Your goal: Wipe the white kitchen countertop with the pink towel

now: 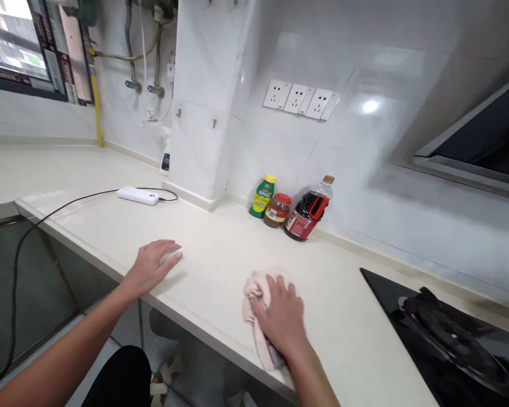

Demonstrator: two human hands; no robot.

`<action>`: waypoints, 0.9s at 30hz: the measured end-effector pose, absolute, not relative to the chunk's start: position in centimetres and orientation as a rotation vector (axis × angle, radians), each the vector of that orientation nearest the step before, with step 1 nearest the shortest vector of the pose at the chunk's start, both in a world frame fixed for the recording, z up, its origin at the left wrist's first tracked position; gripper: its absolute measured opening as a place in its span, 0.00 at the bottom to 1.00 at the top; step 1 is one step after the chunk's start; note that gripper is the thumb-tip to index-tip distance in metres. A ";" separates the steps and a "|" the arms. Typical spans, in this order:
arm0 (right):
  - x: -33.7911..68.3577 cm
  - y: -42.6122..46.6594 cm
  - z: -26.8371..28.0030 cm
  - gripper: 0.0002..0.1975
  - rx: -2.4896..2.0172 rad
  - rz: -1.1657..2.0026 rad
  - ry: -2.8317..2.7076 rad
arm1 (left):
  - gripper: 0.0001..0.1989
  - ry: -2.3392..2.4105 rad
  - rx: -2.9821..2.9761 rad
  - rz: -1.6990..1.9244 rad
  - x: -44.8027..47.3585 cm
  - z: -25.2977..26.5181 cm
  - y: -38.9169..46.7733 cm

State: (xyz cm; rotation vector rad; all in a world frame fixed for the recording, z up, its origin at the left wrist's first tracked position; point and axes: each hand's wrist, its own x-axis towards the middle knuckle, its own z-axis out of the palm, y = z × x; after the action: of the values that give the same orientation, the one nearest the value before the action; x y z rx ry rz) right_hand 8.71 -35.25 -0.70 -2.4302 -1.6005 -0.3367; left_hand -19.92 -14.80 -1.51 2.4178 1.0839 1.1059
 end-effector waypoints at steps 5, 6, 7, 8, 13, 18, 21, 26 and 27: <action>1.5 -27.0 1.2 0.25 -2.184 -0.252 -1.888 | 0.24 1.107 2.352 1.114 -20.0 -1.3 -14.6; 0.2 -26.0 1.4 0.24 -2.136 -0.241 -1.939 | 0.23 1.120 2.327 1.128 -20.0 -1.3 -14.5; -1.0 -25.2 1.5 0.24 -2.089 -0.232 -1.987 | 0.23 1.133 2.300 1.143 -20.0 -1.2 -14.3; -2.3 -24.7 1.5 0.24 -2.045 -0.226 -2.033 | 0.24 1.147 2.272 1.158 -20.0 -1.1 -14.2; -6.2 -26.3 0.8 0.24 -1.891 -0.205 -2.195 | 0.28 1.205 2.182 1.180 -20.4 -0.8 -13.5; -5.0 -32.3 -0.9 0.28 -1.878 -0.190 -2.211 | 0.29 1.258 2.189 1.110 -20.3 -0.7 -13.4; -1.9 -36.2 -2.2 0.39 -1.968 -0.194 -2.103 | 0.28 1.278 2.229 1.040 -20.1 -0.5 -13.7; 6.7 -44.1 -6.2 0.41 -2.236 -0.433 -1.889 | 0.28 1.293 2.268 0.962 -20.0 0.2 -14.2; 8.6 -46.0 -7.2 0.40 -2.271 -0.523 -1.875 | 0.29 1.298 2.274 0.950 -20.0 0.3 -14.2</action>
State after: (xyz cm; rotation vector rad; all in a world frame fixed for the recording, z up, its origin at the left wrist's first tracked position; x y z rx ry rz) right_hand 8.60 -45.97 -7.22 -2.2706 -1.8746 -0.5230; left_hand -19.97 -14.25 0.28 2.2737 1.2978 0.9504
